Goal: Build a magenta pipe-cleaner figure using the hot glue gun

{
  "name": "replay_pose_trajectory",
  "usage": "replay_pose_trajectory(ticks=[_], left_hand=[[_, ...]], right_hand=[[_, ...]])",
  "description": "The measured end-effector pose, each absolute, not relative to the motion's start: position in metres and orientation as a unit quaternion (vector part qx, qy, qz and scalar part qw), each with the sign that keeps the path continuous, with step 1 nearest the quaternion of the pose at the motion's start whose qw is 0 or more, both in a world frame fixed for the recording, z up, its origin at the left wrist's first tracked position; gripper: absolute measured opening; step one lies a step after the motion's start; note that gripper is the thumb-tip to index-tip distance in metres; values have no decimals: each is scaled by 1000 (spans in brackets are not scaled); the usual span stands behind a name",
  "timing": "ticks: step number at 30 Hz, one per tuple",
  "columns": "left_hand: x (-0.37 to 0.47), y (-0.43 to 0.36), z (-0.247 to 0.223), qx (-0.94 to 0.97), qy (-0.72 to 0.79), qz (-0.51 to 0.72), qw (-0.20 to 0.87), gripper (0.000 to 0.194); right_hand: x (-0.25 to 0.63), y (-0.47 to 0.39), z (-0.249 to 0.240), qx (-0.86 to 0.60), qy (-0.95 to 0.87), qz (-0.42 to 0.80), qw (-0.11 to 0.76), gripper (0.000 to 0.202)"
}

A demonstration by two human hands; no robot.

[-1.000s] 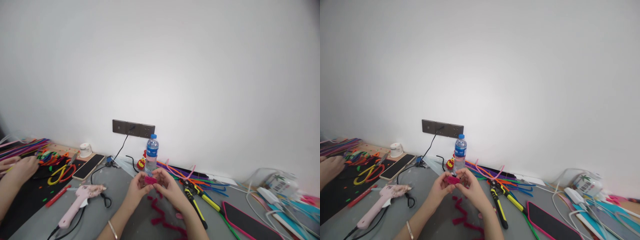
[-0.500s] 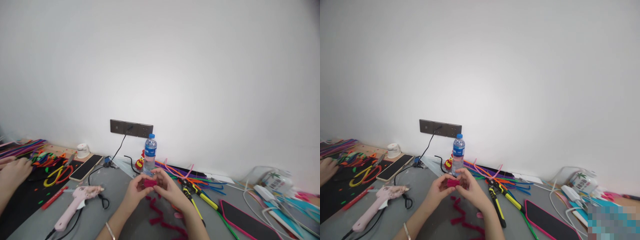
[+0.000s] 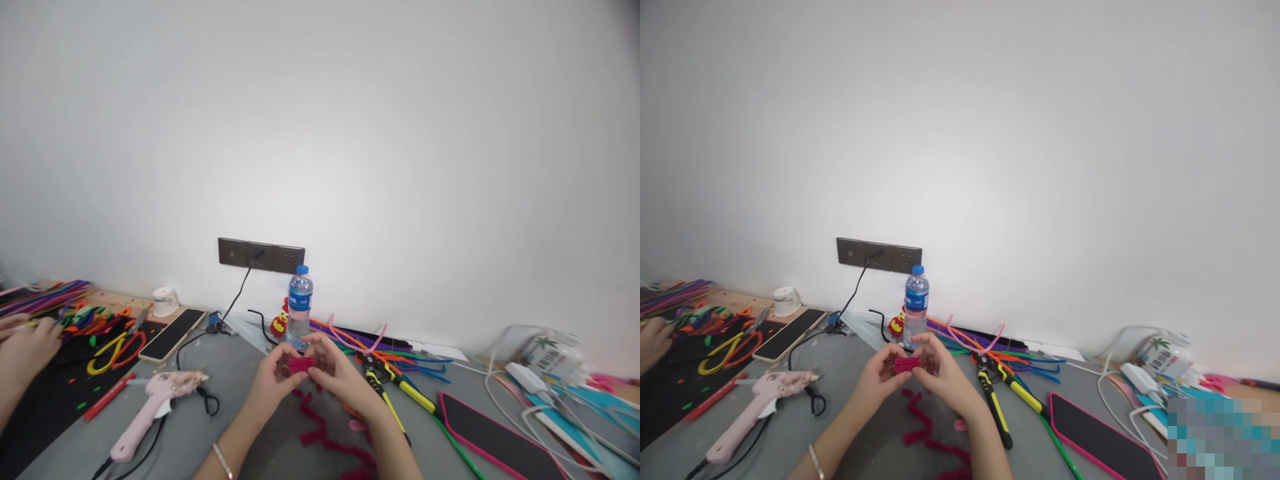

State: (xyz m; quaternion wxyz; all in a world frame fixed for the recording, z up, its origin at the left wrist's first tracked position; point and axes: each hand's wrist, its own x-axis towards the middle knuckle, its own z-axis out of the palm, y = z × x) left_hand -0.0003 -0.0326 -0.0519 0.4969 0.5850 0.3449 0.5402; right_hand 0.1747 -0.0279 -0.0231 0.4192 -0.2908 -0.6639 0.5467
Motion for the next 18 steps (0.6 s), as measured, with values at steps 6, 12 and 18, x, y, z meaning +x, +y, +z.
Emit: replay_pose_trajectory(ticks=[6,12,18], left_hand=[[-2,-28,-50,561,381,559,478,26],[1,-23,-55,532,402,579,469,26],[1,-24,-61,556,398,554,474,25]], right_hand=[[170,-29,-14,-392,-697,404,443,32],[106,-71,8,-399,-709,288,506,23],[-32,-127,-19,-340,-840,340,251,45]])
